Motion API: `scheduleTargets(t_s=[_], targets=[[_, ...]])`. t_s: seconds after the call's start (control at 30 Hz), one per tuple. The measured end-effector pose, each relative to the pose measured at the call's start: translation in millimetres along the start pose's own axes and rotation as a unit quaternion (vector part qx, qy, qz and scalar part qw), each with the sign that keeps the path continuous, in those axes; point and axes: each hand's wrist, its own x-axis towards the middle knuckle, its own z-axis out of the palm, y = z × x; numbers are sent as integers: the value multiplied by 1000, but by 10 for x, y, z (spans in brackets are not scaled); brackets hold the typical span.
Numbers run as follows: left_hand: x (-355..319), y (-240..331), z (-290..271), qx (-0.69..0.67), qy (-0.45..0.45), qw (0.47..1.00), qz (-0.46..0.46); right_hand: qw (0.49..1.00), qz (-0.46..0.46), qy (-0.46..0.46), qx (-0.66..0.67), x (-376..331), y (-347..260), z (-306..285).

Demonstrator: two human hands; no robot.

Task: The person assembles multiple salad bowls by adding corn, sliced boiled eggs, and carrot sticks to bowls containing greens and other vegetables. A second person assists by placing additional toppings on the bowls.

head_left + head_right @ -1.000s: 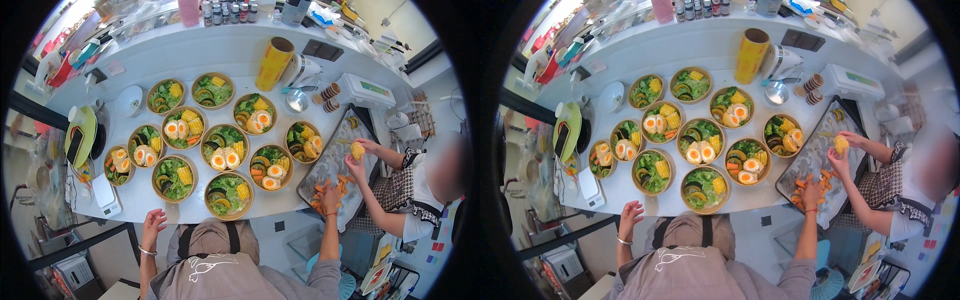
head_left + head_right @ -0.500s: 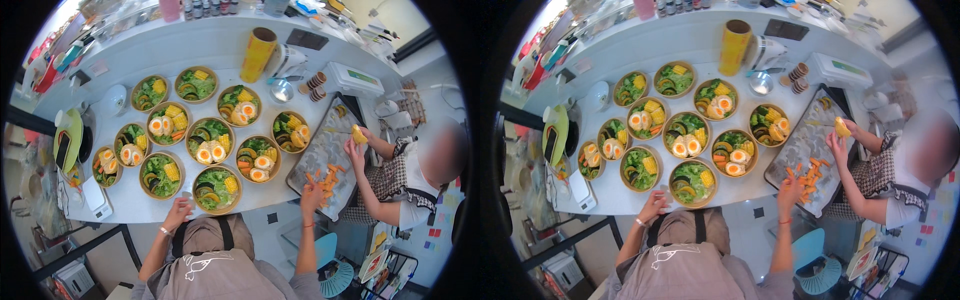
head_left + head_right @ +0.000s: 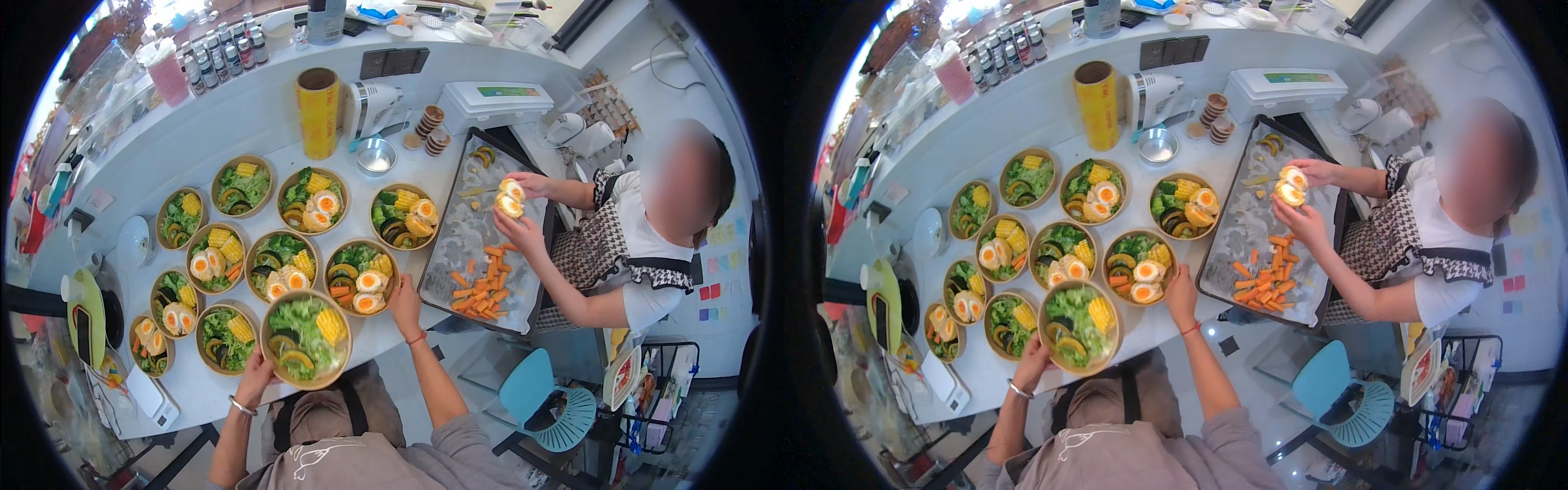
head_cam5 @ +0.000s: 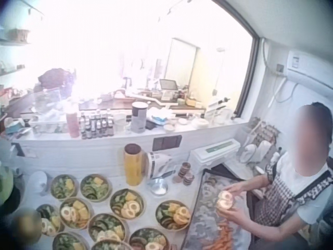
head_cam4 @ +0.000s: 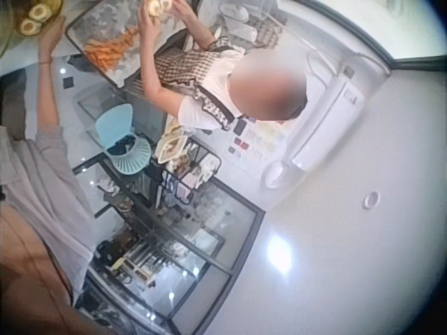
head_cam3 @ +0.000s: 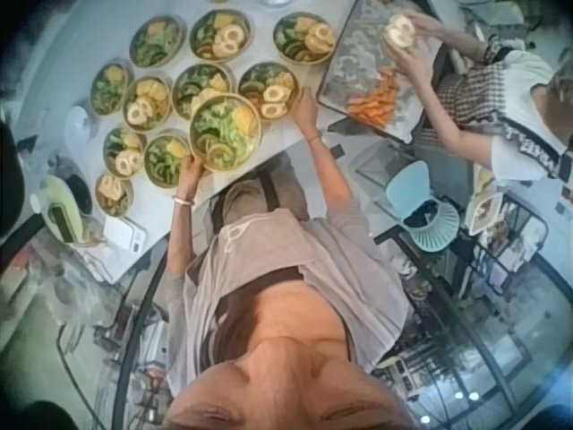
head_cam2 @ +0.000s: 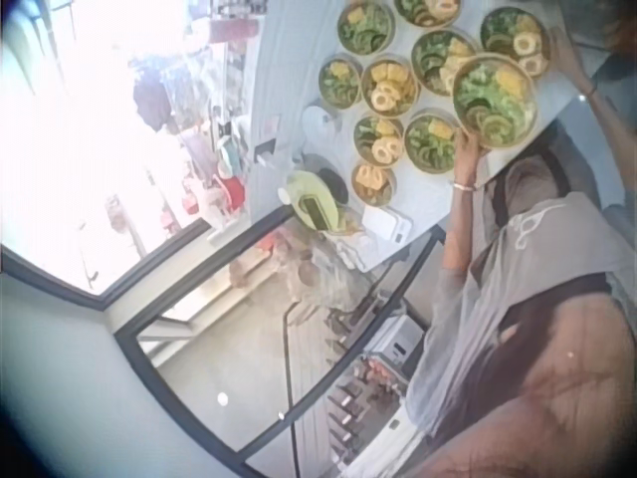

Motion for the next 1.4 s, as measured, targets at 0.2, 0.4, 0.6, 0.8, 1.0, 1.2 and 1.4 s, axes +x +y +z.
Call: scheduleTargets(t_s=[0.2,0.4,0.6,0.8,1.0,1.2,1.4], targets=[[767,516,419,92,-24,995,40,989,105,1,107,-1184,342,-36],[1613,190,774,126,-43,991,-27,907,254,-66,331,-1747,1106,3],[1922,-278,923,141,-2,990,-24,783,288,-124,537,-1893,1110,-316],[1434,-806,566,247,49,954,164,771,256,-180,554,-1942,781,-428],[300,-776,-985,245,413,831,279,815,215,-286,456,-1872,294,11],[140,-1032,-1795,-23,304,951,-52,862,177,-245,408,-1747,-50,502],[38,-1107,-1969,-134,198,971,28,912,169,-262,267,-1620,-103,448]])
